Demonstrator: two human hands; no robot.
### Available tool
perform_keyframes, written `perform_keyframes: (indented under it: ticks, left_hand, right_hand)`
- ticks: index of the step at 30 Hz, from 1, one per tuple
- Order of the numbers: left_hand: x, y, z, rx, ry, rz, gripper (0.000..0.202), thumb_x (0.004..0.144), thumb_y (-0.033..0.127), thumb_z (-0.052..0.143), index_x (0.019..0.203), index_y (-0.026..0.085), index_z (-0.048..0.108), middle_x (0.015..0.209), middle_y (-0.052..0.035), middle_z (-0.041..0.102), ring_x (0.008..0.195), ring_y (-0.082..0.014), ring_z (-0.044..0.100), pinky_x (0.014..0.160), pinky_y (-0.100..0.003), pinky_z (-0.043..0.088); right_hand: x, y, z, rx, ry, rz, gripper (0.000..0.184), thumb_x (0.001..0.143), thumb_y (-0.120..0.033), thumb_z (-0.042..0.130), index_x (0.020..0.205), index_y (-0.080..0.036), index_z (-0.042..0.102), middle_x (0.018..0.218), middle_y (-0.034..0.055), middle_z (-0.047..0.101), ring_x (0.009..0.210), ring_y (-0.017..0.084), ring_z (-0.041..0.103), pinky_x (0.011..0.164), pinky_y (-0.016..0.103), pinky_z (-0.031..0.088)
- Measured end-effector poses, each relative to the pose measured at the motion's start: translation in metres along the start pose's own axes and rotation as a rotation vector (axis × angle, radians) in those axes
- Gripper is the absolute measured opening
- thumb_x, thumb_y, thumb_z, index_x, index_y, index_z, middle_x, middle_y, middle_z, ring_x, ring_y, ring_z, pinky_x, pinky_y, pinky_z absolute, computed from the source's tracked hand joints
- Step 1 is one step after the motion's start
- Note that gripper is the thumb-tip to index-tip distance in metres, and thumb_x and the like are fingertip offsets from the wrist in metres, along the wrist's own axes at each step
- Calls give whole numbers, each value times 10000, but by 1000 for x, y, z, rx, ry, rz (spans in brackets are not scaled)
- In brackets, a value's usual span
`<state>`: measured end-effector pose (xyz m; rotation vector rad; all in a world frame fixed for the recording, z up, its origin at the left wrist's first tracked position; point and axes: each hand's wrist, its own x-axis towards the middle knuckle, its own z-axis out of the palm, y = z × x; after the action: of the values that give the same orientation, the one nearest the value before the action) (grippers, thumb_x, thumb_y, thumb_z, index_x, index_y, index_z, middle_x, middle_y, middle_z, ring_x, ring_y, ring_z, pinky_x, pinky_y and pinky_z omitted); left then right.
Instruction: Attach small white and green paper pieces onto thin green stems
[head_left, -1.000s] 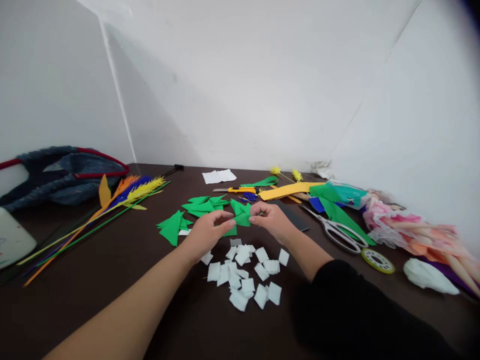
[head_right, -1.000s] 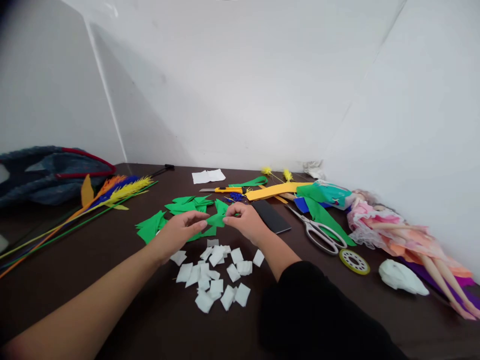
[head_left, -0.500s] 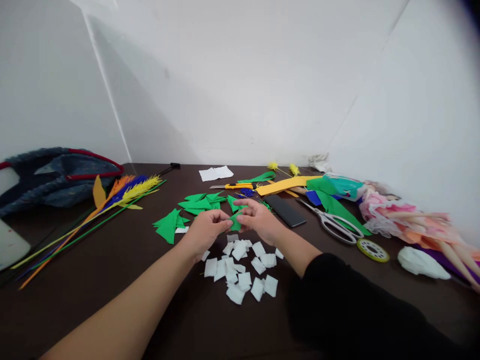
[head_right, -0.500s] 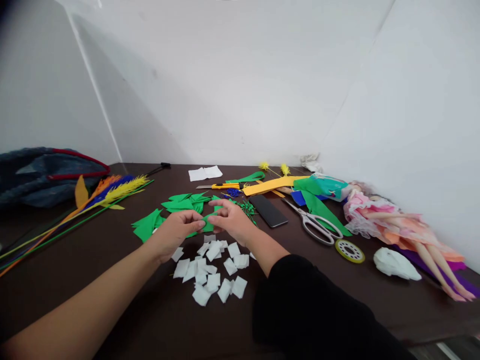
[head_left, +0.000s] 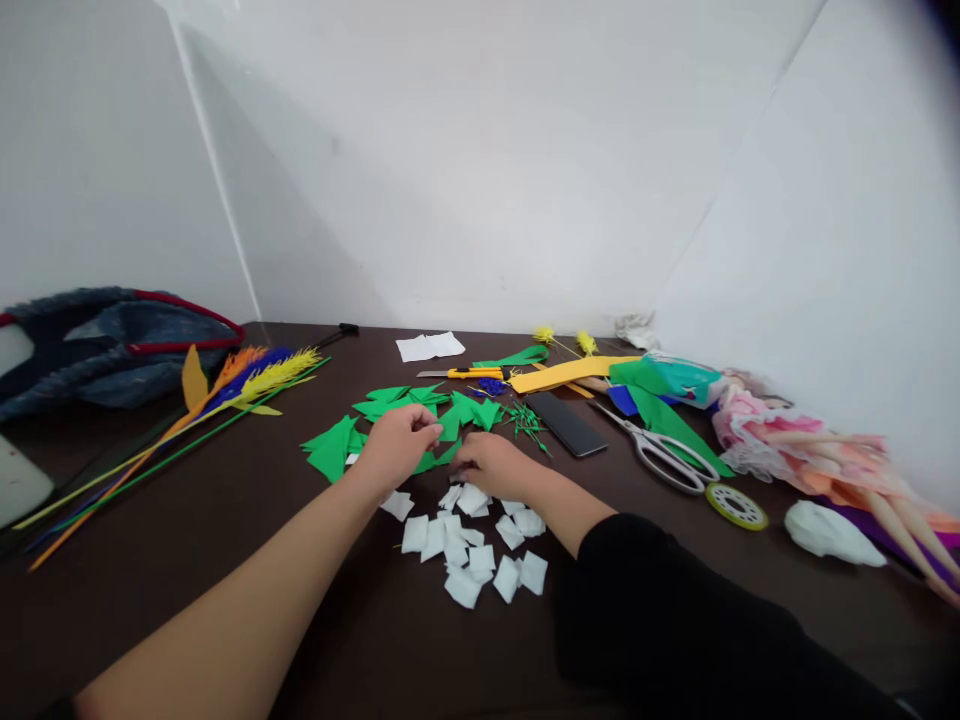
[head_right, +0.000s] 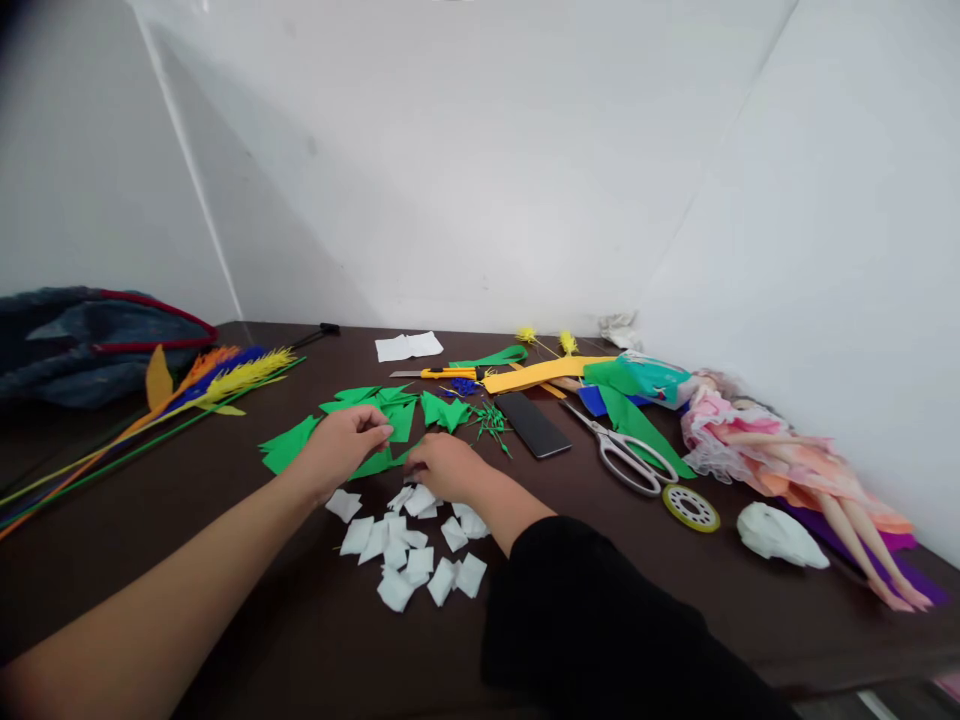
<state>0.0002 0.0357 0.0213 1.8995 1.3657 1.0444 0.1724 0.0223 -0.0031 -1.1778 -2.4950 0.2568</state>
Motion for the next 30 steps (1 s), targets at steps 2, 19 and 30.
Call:
perform_keyframes:
  ticks: [2, 19, 30]
  left_hand:
    - [-1, 1, 1, 12, -4, 1, 134, 673, 304, 518, 610, 191, 551, 532, 22, 591, 506, -127, 501, 485, -233, 353]
    - [1, -7, -1, -36, 7, -38, 121, 669, 304, 533, 638, 190, 562, 552, 9, 609, 543, -141, 554, 529, -249, 402]
    - [-7, -3, -3, -292, -51, -77, 129, 676, 293, 550, 641, 174, 512, 532, 28, 552, 504, -108, 522, 534, -240, 432]
  right_hand:
    - [3, 2, 3, -21, -2, 28, 72, 705, -127, 605, 747, -167, 647, 753, 39, 573, 757, 152, 514, 653, 243, 375]
    - [-6, -30, -6, -119, -141, -156, 123, 736, -155, 561, 813, -169, 656, 749, 52, 625, 787, 177, 523, 665, 259, 362]
    - [-6, -21, -10, -68, -36, -104, 90, 758, -101, 505, 782, -153, 575, 795, 50, 587, 811, 166, 469, 695, 258, 357]
